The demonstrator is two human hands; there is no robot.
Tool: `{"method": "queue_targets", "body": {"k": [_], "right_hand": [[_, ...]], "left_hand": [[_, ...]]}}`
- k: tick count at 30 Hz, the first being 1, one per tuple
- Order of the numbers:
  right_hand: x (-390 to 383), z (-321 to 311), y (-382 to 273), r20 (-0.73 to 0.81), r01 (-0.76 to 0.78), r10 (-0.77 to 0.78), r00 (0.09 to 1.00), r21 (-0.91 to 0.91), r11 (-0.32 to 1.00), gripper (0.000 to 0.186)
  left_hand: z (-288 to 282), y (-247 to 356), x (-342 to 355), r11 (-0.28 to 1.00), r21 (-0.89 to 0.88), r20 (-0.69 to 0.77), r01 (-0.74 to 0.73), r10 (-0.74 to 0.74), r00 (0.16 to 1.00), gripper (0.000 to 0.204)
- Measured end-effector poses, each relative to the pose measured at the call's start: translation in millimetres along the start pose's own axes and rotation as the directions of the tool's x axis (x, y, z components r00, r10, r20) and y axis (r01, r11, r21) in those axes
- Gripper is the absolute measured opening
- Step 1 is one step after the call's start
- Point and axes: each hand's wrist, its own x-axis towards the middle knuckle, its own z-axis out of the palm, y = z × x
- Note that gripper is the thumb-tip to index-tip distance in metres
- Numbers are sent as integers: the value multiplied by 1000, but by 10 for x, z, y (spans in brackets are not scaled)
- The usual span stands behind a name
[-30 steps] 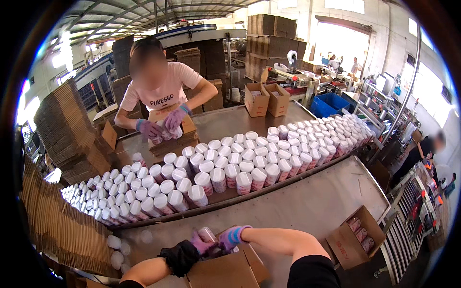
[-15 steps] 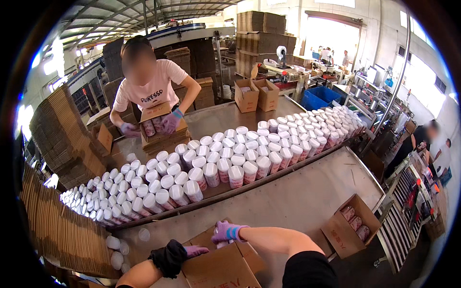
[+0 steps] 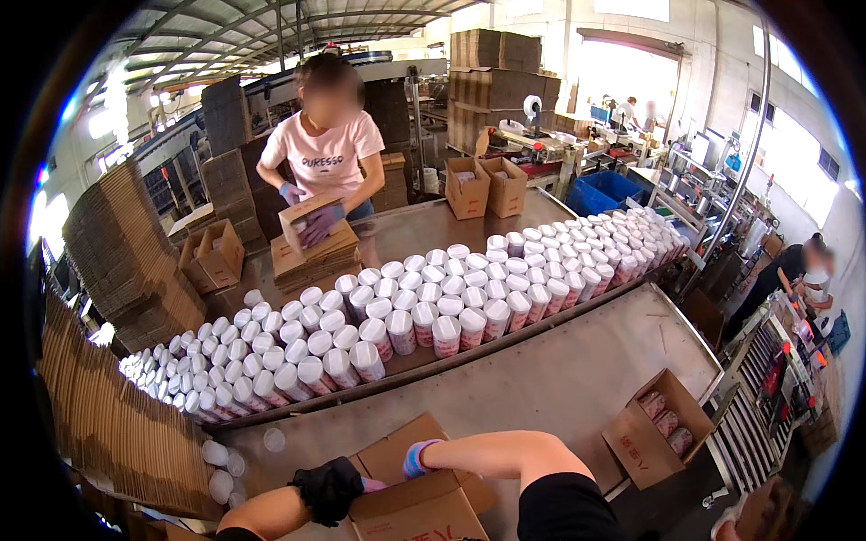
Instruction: The person packs white cylindrical containers from a conveyor belt into cardboard boxes. They pick up containers by hand, place them into the boxes, and then fold the flaps to close the boxes. The process is repetitive and continuous throughout the clip.
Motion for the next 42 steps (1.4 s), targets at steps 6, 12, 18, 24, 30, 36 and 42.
{"method": "queue_targets", "body": {"k": [6,12,18,24,30,36,42], "right_hand": [[-168,253,-281,-192,-44,-16,981,-304,952,32],[-261,129,-356,-379,35,-152,913,-298,954,40],[-113,314,-286,-542,-25,93,835,131,991,66],[171,154,26,150,211,-181,972,-217,953,45],[-594,78,-315,28,104,-108,994,123,987,41],[-1036,332,453,-611,308,69,788,489,816,55],[-1028,1122,20,-359,291,129,924,882,372,55]], "left_hand": [[179,180,-65,999,32,-62,20,-18,998,37],[122,643,-381,952,-149,-368,268,-305,879,49],[99,760,-375,949,-134,-269,285,-311,911,53],[-79,939,-333,946,-71,52,317,-314,948,61],[-70,688,-297,980,-109,-75,168,-176,981,58],[486,413,-1206,506,-800,-600,-322,-690,405,21],[1830,42,-857,69,-976,-181,-209,-791,585,45]]}}
